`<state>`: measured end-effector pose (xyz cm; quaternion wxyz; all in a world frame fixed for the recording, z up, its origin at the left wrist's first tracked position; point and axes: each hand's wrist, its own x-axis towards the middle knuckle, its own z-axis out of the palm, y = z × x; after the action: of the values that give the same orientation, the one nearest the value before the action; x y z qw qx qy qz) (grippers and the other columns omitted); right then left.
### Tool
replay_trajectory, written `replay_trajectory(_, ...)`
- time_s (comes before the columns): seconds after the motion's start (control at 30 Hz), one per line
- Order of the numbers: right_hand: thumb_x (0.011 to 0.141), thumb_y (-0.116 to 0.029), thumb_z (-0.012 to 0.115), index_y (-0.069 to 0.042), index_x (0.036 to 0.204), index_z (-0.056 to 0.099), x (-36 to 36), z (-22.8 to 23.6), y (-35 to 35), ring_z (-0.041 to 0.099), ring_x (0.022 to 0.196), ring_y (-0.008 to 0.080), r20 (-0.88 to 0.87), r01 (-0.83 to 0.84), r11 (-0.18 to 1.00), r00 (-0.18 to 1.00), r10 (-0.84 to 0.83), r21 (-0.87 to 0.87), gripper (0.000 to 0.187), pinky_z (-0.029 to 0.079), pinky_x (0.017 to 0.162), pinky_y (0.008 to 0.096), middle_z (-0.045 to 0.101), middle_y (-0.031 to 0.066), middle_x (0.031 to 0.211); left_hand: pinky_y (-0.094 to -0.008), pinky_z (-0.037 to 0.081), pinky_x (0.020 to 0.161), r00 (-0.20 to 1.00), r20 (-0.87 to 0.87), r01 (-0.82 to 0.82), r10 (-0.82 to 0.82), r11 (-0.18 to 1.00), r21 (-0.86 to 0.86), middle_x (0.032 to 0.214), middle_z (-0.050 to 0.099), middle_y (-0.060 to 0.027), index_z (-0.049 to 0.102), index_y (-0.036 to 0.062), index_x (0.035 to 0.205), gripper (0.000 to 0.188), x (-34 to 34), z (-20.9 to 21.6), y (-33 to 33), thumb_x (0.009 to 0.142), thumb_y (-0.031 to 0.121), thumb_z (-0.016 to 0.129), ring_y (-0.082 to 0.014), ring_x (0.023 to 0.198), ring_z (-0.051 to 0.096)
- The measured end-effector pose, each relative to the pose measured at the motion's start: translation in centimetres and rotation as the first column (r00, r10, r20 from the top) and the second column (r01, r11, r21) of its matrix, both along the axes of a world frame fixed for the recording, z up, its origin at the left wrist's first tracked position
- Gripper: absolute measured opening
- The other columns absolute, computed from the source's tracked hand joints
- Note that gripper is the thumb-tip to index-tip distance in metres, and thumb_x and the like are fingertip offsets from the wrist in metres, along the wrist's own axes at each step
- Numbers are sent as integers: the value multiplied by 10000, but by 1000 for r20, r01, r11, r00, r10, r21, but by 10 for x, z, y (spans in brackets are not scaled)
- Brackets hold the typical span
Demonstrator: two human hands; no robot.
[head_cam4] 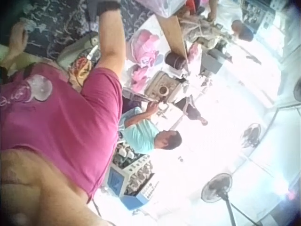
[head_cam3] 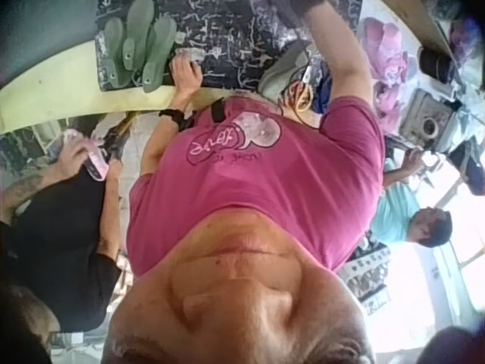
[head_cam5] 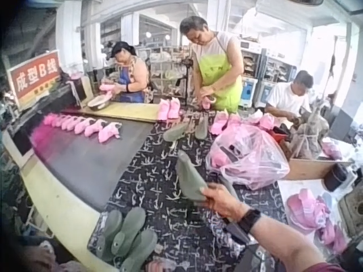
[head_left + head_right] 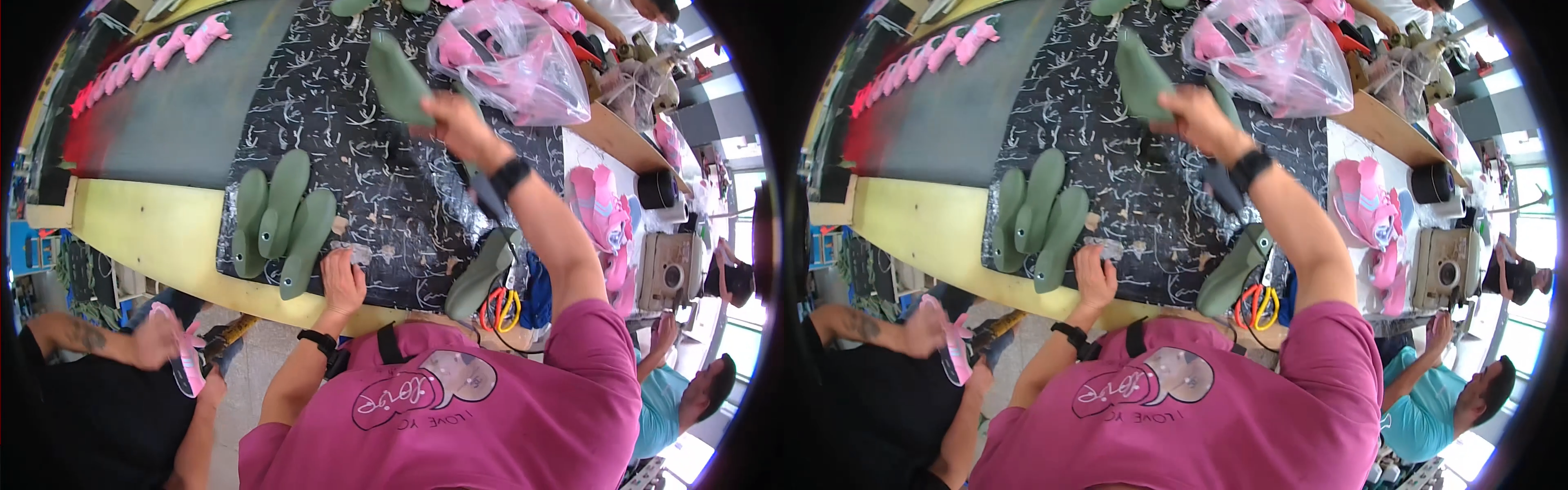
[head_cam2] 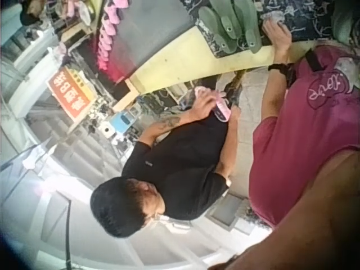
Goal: Sort and organize green plastic shoe lasts and pack pink shoe components at a factory workstation.
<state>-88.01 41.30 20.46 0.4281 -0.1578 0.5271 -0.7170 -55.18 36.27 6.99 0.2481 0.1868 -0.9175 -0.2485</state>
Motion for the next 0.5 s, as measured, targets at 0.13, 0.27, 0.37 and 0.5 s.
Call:
replay_trajectory(0.13,840,-388,629,101,1083,555,-89,-12,9,643,838,270,-610,250,896,792,29,367,550,503,725,372,652,174,884,-480,377,889,1000,-6,13,-13,1000,-13,1049,521,-204,482,-34,1091,352,-5,-3,-2,757,52,551,-384,1021,492)
replay_trajectory(0.27,791,-494,623,120,1063,570,-80,-29,54,627,925,365,-747,578,487,398,532,655,674,479,823,411,636,262,974,-477,378,886,1000,6,0,0,999,-36,1044,518,-199,480,-30,1083,351,0,-1,-1,751,56,558,-381,1019,492)
replay_trajectory(0.37,717,-556,662,110,1049,596,-75,-58,72,622,977,358,-522,322,414,592,614,852,747,476,841,399,630,265,1027,-474,382,880,1000,8,20,-20,998,-58,1038,514,-193,475,-29,1086,358,-1,1,-1,746,49,555,-380,1016,489)
replay_trajectory(0.5,620,-646,688,98,1001,629,-54,-65,59,625,980,351,-511,300,436,678,528,849,838,478,838,387,635,263,1022,-475,381,881,1000,10,25,-24,998,-52,1040,514,-194,476,-31,1088,360,-1,-2,-1,746,47,556,-380,1021,486)
